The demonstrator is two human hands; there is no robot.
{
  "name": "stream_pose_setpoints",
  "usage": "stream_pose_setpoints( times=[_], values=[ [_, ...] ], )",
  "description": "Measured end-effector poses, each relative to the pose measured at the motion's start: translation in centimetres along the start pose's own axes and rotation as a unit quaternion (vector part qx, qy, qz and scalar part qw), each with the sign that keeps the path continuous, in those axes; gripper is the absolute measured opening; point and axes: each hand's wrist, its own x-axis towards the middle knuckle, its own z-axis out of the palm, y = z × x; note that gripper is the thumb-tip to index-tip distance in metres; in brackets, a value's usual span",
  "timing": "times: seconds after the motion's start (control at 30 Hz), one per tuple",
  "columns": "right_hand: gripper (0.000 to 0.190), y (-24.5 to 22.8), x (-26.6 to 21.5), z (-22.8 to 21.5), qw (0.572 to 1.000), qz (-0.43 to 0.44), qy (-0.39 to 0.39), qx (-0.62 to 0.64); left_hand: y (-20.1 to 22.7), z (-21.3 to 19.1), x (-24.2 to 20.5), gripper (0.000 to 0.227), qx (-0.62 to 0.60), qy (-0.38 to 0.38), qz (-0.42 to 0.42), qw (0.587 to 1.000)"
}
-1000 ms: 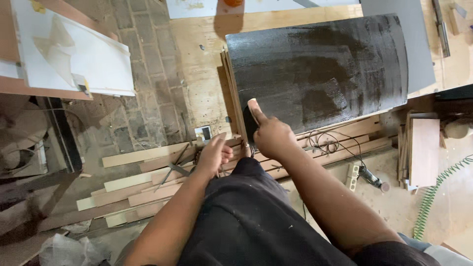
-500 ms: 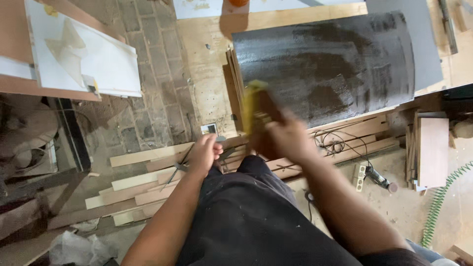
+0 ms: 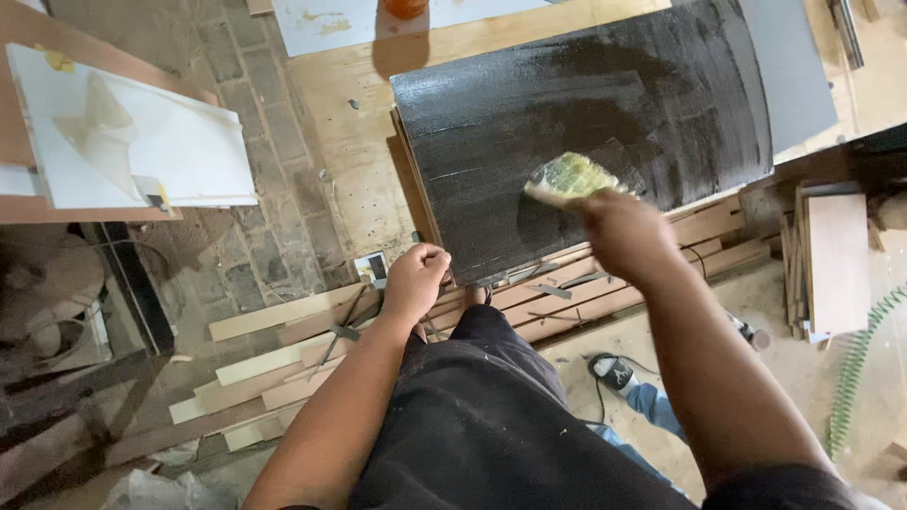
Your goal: The person pours a viscous yellow liquid from a plastic bottle onto a gray rectangular board and spreads it evenly using a wooden block. The person repeats this process on multiple boards, stacking the coated boards on the workbench.
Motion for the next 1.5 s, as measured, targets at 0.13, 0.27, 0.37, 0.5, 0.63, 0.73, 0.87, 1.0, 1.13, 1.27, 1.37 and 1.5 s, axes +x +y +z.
stream_pose_setpoints(
  times=[0.13,0.27,0.37,0.5,0.63,0.73,0.87,1.0,1.13,1.27,1.37,1.5],
  values=[
    [0.045,6.6,3.3,1.2,0.993,0.076,0.079,0.031,-0.5,0.2,0.3,0.035,-0.026,0.018,0.003,1.000],
    [0.068,5.3,7.4,2.6,0.984,0.128,-0.119,-0.032,-0.8,0.8,1.3,0.031,-0.029,0.024,-0.032,0.999],
    [0.067,-0.8,4.7,-3.4,0.977,0.112,-0.180,0.028,-2.6,1.4,1.6,0.035,-0.047,0.005,-0.039,0.998],
    [0.066,-4.2,5.6,-2.4,0.982,0.072,-0.154,0.079,-2.6,1.2,1.8,0.026,-0.149,-0.012,-0.038,0.988],
    [0.064,-10.9,4.2,-2.7,0.981,0.022,-0.176,0.084,-2.7,-0.2,0.0,0.032,-0.235,-0.031,-0.064,0.969],
    [0.065,-19.0,-0.3,-10.3,0.961,0.001,-0.244,0.130,-5.2,0.0,-0.1,0.036,-0.274,-0.027,-0.108,0.955],
    [0.067,-20.8,-0.3,-6.2,0.956,-0.033,-0.236,0.169,-10.7,-0.2,0.4,0.035,-0.236,0.001,-0.096,0.967],
    [0.060,-21.6,-0.4,-4.5,0.949,-0.052,-0.187,0.247,-11.6,-1.2,-0.7,0.036,-0.254,-0.003,-0.099,0.962],
    [0.056,-18.9,-1.5,-8.3,0.944,0.028,-0.132,0.302,-11.5,-0.7,0.0,0.044,-0.237,-0.012,-0.097,0.967],
    [0.062,-8.4,3.3,-7.4,0.952,0.030,0.015,0.305,-5.1,-2.0,-1.8,0.047,-0.206,-0.010,-0.054,0.977],
    [0.054,-2.5,7.2,-8.2,0.973,-0.004,0.075,0.218,-2.9,-1.1,-0.6,0.049,-0.179,-0.010,-0.023,0.984],
    [0.053,0.6,14.1,-5.2,0.995,-0.045,0.079,0.041,-1.9,0.3,-0.4,0.052,-0.144,-0.013,-0.041,0.989]
  ],
)
